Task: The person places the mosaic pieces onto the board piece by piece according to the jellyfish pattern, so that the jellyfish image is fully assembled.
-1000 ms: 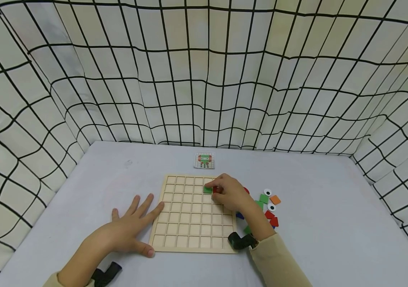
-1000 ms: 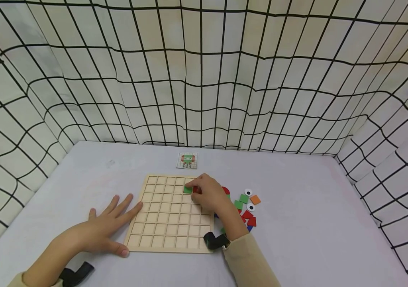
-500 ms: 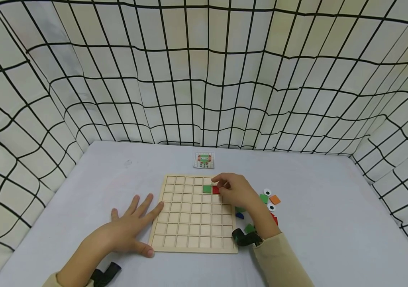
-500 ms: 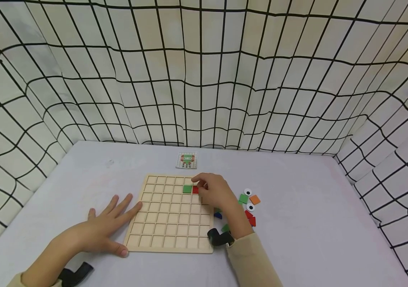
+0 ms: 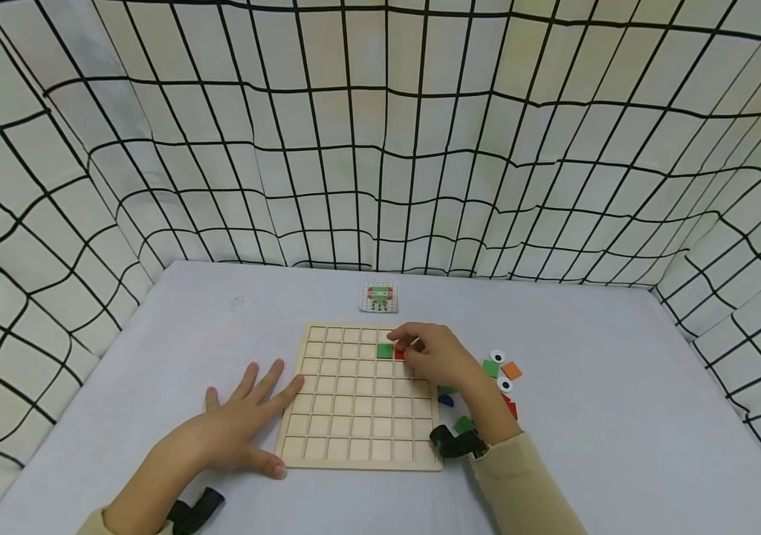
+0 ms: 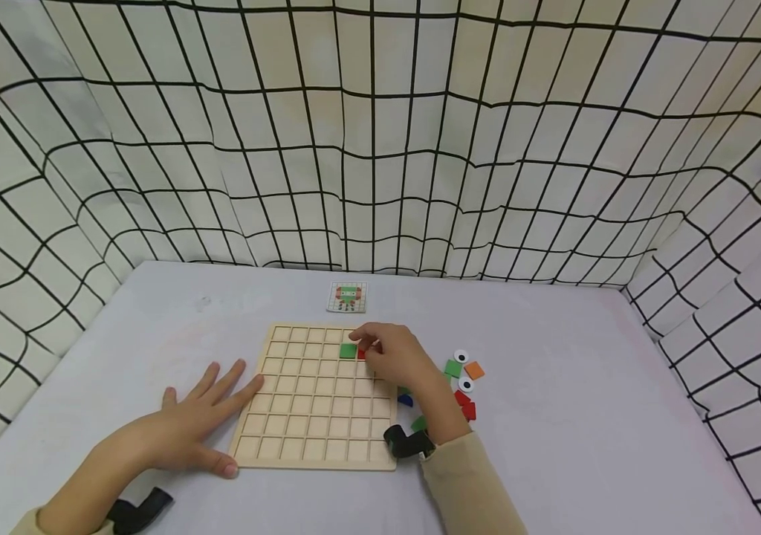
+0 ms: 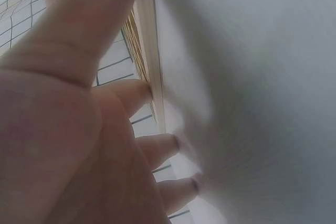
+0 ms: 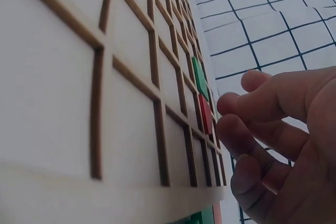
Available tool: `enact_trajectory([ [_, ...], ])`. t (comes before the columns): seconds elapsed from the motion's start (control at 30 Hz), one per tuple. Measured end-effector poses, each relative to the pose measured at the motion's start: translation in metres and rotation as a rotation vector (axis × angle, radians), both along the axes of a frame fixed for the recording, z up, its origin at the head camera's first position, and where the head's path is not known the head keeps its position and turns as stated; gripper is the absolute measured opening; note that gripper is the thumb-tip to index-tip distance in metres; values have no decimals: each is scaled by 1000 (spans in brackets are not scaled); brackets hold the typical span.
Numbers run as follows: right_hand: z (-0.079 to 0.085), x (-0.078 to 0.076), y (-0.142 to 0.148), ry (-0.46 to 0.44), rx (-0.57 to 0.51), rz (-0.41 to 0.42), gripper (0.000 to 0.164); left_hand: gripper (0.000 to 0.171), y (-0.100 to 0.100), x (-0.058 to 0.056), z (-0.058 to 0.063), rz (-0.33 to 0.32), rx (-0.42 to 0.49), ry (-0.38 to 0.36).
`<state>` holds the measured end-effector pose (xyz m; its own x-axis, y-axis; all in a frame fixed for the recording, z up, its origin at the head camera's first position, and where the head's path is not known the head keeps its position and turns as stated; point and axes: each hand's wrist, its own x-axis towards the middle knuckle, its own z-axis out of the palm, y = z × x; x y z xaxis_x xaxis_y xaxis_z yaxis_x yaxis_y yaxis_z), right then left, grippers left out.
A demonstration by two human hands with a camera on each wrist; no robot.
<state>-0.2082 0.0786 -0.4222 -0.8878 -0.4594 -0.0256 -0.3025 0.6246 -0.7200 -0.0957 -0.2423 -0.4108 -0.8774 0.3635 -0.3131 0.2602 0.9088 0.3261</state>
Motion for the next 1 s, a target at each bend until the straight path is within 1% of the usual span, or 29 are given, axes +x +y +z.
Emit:
enact_trajectory([
  [0.07,1,1,-2,-17,-18,29,38,123,0,0,0,-3,2,0],
  [0.2,1,2,-4,-34,-11,61,42,123,0,-1,0,-5,-1,2],
  [0.43,2,3,-2,-54,-33,73,43,123,0,-1,-1,-2,-8,5],
  [0.57,1,3,-3,-49,-40,71,45,123,0,-1,-1,-1,-8,7],
  [0.73,-1,2,-6,-10,-1,97,42,123,0,-1,-1,-3,0,7],
  [0.8,-1,2,-6,-8,6,83,42,122,0,-1,0,-4,3,7],
  [0.9,0,3,-4,-28,-16,59,43,122,0,-1,0,1,5,1],
  [1.0,3,1,3,-48,-82,55,39,122,1,-1,0,7,6,-10],
])
